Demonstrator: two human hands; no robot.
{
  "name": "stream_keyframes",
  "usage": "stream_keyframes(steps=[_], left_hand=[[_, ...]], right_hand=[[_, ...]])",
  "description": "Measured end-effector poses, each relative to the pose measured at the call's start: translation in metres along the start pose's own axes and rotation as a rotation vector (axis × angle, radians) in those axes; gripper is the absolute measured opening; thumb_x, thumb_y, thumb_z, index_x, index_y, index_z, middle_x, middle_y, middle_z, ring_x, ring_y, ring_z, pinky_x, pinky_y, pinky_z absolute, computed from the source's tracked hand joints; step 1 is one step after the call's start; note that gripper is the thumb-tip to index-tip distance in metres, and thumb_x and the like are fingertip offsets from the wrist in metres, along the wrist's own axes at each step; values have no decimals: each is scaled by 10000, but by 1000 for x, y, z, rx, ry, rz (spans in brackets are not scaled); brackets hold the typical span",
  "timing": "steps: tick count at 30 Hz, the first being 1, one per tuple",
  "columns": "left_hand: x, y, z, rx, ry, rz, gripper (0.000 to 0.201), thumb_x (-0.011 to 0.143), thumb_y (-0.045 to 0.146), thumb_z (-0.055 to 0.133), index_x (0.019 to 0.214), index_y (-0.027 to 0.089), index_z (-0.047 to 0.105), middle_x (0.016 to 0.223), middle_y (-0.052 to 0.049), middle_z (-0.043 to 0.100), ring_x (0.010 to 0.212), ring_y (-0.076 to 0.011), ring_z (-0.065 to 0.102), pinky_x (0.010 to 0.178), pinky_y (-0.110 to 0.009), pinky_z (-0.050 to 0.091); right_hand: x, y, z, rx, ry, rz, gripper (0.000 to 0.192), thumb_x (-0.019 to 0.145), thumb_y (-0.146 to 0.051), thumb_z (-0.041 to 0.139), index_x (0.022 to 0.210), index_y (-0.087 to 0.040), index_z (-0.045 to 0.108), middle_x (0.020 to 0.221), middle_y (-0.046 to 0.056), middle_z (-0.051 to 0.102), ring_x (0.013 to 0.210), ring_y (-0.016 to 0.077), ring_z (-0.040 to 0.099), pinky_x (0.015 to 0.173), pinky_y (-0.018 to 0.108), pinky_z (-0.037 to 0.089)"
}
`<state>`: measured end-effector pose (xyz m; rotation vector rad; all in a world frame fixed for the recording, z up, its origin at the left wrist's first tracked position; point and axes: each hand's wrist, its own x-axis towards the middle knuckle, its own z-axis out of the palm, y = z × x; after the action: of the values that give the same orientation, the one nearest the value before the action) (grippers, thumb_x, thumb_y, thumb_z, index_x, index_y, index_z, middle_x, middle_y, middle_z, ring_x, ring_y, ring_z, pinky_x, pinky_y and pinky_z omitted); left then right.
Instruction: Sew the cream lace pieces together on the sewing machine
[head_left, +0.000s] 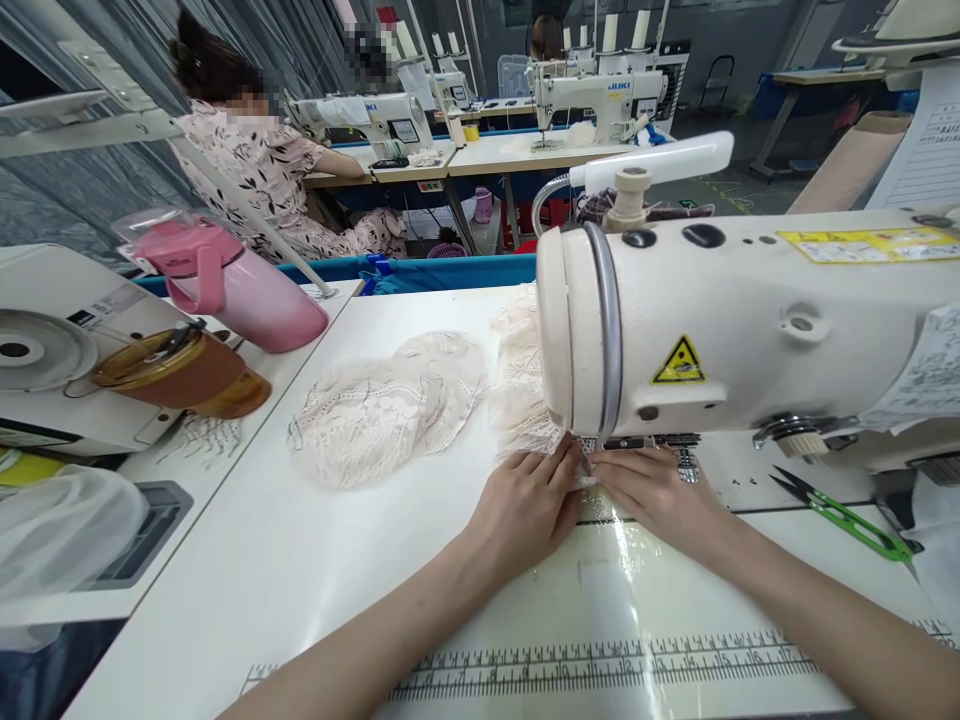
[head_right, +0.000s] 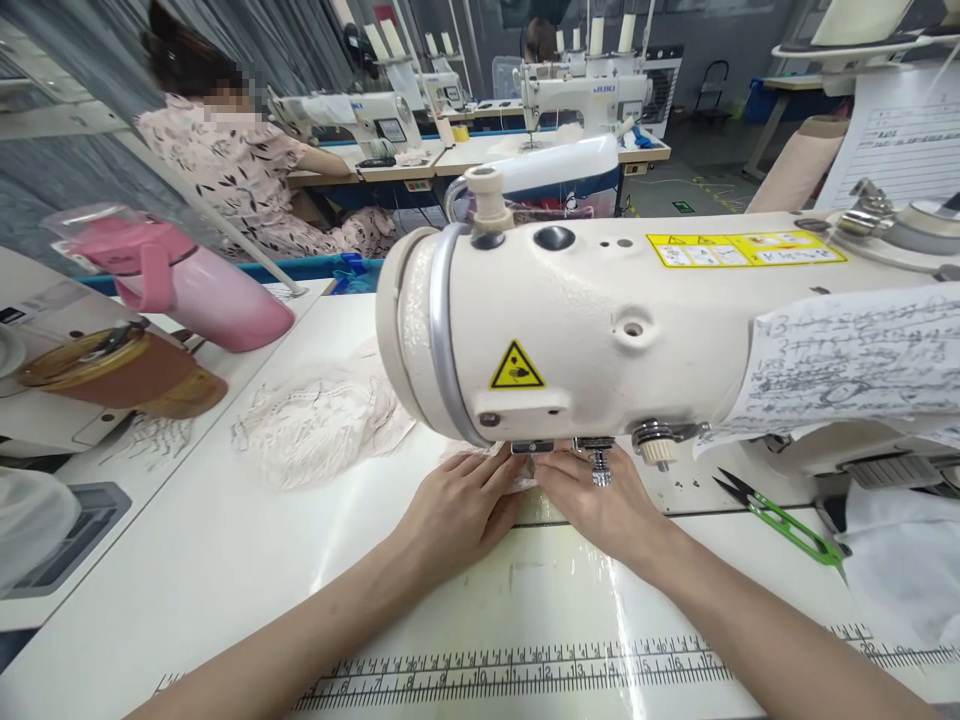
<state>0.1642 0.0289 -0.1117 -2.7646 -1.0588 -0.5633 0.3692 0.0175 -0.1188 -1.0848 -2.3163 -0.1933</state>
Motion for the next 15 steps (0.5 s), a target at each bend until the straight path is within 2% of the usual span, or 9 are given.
stream_keyframes(steps=[5,10,15], left_hand=[[1,3,1,14,-9,-16,348,947,303,450,1184,78,570,1186,-157,641,851,-227,679,718,-363,539],[2,6,1,27,-29,-35,351,954,326,448,1167,83,584,1179,-155,645,842,-227,675,710,-366,535],[1,7,1,18,-24,-46,344,959,319,449,1197,105,573,1189,-146,641,851,-219,678,720,-353,532]], right_hand=[[-1,1,-6,-63,1,26,197,906,-172,505,983,-253,668,1003,-21,716,827,133,647,718,282,450],[-5,6,-10,11,-54,94,323,864,-106,481,1019,-315,671,1056,-13,700,889,164,652,725,295,486],[-8,11,-12,72,-77,173,349,893,-157,439,1079,-351,661,1031,-11,705,851,176,673,640,293,537]])
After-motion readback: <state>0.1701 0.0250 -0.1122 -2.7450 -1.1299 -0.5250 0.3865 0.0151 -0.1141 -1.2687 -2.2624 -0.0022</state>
